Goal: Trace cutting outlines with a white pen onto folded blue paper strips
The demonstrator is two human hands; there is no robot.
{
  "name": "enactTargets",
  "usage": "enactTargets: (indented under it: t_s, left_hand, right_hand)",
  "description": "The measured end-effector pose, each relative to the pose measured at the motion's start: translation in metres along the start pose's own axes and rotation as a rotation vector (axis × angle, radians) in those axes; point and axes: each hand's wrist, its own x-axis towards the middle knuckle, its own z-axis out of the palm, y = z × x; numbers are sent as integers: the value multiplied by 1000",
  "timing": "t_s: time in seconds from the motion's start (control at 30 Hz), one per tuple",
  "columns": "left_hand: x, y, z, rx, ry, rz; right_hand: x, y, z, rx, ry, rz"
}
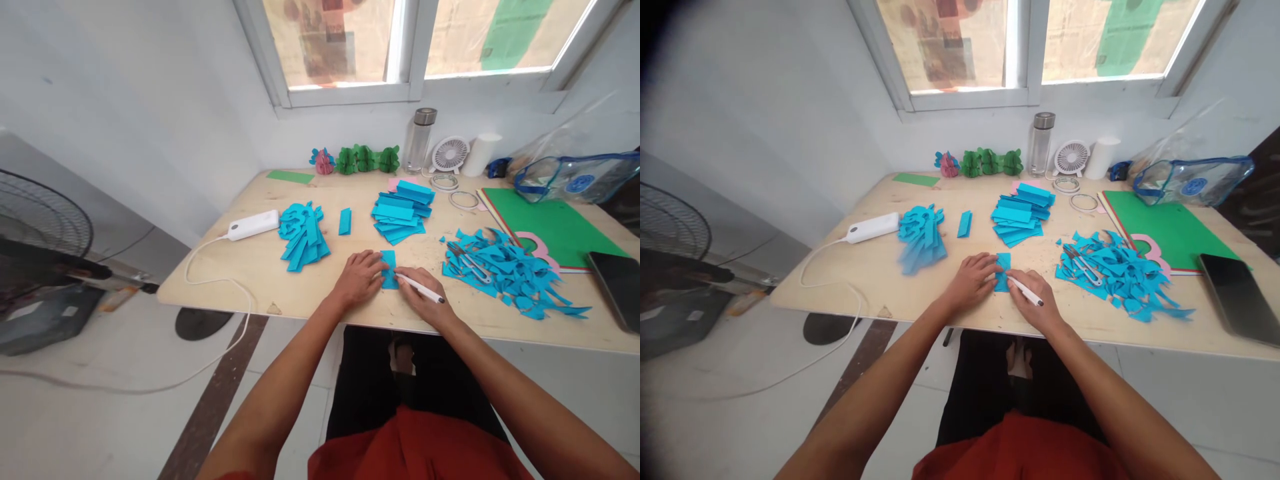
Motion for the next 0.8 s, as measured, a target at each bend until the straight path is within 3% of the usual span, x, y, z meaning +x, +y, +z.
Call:
enactTargets:
  t_s: [0.27, 0.5, 0.8]
  left_hand:
    - [0, -3, 2, -14, -6, 3]
    - [-1, -1, 2, -10, 15, 6]
    - [0, 0, -1, -12, 19, 1]
  right_hand:
    - [1, -2, -1, 21, -4, 13]
    - [1, -10, -5, 246, 80, 233]
    - [-1, -26, 6, 346, 63, 285]
